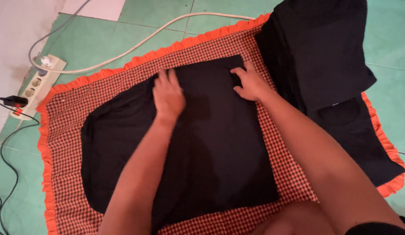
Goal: Folding black t-shirts into neat rectangles on a mat on the floor.
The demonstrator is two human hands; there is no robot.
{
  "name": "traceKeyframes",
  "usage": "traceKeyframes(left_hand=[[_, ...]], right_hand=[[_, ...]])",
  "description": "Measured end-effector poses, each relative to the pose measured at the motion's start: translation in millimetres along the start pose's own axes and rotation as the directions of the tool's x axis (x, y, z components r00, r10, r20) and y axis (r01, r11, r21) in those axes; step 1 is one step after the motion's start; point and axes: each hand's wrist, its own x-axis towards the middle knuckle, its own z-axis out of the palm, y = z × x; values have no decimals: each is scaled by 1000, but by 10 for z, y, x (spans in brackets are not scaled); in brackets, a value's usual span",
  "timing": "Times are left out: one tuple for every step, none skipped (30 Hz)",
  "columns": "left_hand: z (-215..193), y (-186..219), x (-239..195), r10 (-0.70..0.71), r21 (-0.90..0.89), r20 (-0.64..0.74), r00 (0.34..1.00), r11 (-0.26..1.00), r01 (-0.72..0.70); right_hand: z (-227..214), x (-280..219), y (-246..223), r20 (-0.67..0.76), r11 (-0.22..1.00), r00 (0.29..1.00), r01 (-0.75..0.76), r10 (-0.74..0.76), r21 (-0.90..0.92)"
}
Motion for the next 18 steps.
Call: traceKeyframes(left_hand=[[-64, 156, -123, 4, -1, -9, 1000, 1000, -4], [-135, 317, -251, 86, -58, 98, 991, 995, -81], [-214, 492, -414, 177, -125, 204, 963, 980, -154], [-403, 666, -680, 185, -128, 200, 962, 979, -161], [-601, 844, -953, 295, -276, 201, 934, 932, -235], [-812, 1021, -1238, 403, -417, 185, 896, 858, -300], [-900, 1078, -1496, 407, -417, 175, 897, 856, -307], [-996, 1130, -1762, 501, -479, 219, 837, 803, -355], [-1104, 1155, -2045, 589, -539, 256, 766, 745, -393], [-1290, 1090, -2170, 590, -536, 248, 768, 744, -399], [-1464, 1029, -2273, 601, -539, 299, 741, 748, -389], [-1637, 964, -2383, 609, -541, 349, 712, 751, -378], [-1800, 813, -2436, 602, -536, 351, 717, 757, -372], [-1958, 655, -2503, 562, -473, 416, 715, 805, -358], [-2105, 486, -2575, 514, -402, 475, 714, 849, -344], [-2104, 251, -2695, 502, -392, 474, 723, 856, -338], [-2103, 13, -2837, 414, -215, 463, 784, 910, -354], [-2096, -237, -2979, 327, -31, 434, 839, 937, -349]], right_hand=[[-24, -56, -14, -10, 1000, 1000, 0, 0, -3], [-52, -122, -27, 5, 1000, 1000, -26, 26, 9], [-65, -233, -32, 23, 998, 998, -57, 56, 22], [-89, -349, -33, 17, 998, 998, -63, 63, 22], [-127, -476, -37, 15, 997, 997, -77, 77, -16], [-167, -619, -46, 12, 994, 996, -91, 92, -53], [-233, -731, -47, 2, 994, 996, -93, 93, -56], [-300, -856, -59, 88, 976, 973, -206, 211, -65], [-354, -980, -105, 172, 946, 931, -313, 322, -83], [-415, -1157, -218, 163, 947, 933, -312, 321, -84], [-492, -1303, -331, 269, 909, 870, -383, 414, -164], [-562, -1450, -449, 361, 863, 785, -439, 504, -251], [-572, -1618, -522, 362, 866, 788, -430, 497, -253], [-568, -1788, -599, 372, 844, 761, -436, 531, -313], [-555, -1940, -682, 376, 820, 738, -435, 561, -371], [-472, -2050, -630, 374, 826, 746, -423, 551, -372], [-375, -2146, -580, 414, 836, 726, -462, 549, -297], [-271, -2222, -534, 455, 837, 706, -501, 543, -221]])
